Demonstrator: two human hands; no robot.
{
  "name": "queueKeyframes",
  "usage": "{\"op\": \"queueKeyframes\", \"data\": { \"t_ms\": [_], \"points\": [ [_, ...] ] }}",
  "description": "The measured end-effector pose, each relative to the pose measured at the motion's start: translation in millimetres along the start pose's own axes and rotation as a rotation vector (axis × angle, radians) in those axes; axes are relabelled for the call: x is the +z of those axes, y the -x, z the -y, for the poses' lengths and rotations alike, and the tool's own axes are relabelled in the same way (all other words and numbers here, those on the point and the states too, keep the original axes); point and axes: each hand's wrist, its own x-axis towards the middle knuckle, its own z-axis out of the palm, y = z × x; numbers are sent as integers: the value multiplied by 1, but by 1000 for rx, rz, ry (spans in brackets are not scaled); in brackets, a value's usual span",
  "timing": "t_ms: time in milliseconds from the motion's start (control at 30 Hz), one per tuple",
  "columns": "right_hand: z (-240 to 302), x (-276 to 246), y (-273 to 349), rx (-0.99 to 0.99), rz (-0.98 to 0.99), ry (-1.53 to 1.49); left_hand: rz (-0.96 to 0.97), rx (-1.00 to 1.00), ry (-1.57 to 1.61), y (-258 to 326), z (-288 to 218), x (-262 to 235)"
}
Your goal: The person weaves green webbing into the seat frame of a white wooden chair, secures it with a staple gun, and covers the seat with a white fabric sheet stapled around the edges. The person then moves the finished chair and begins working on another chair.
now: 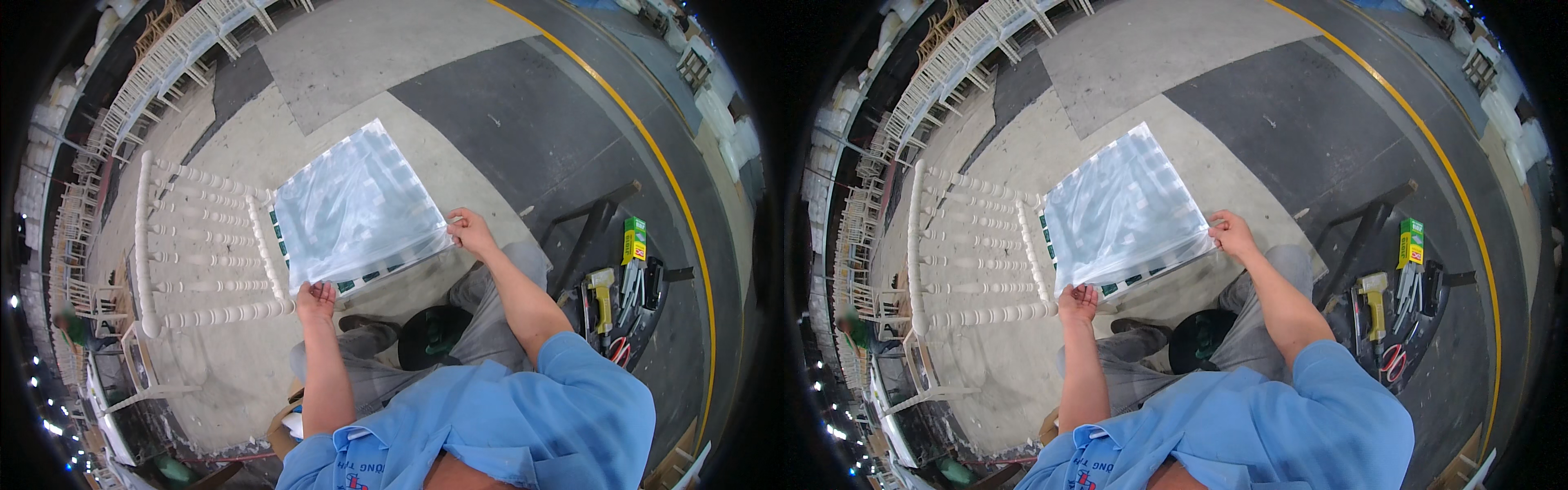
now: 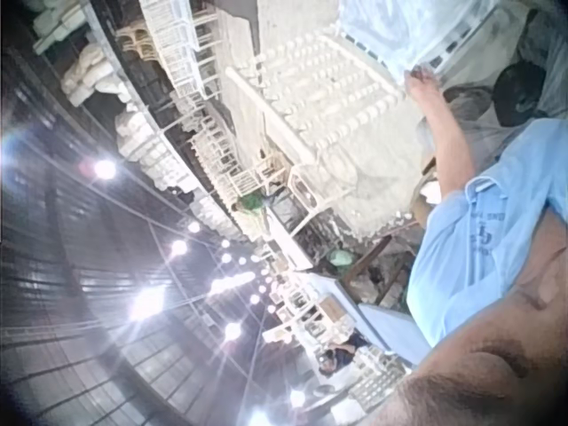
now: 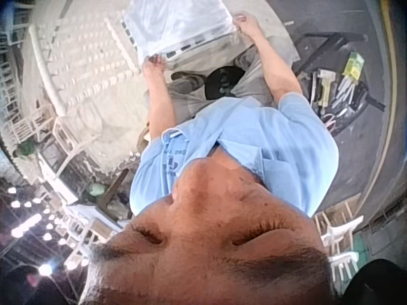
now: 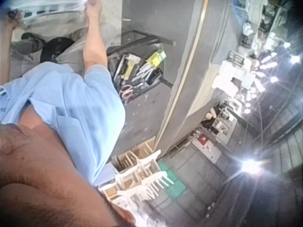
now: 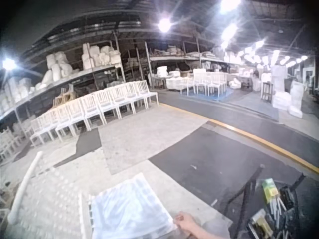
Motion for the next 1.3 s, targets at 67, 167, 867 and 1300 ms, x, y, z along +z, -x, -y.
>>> {"op": "queueKeyframes", "data": {
  "t_ms": [67, 167, 867, 1300],
  "points": [
    [1, -1, 0, -58, 84, -56, 28, 7, 13, 1, -4, 7],
    [2, -7, -1, -115, 170, 25, 53, 11, 32, 2, -9, 16],
    [12, 13, 4, -506, 22, 898, 110, 28, 88, 9, -25, 26],
    [31, 6, -14, -615, 284, 884, 57, 22, 88, 7, -23, 19]
  ]
}}
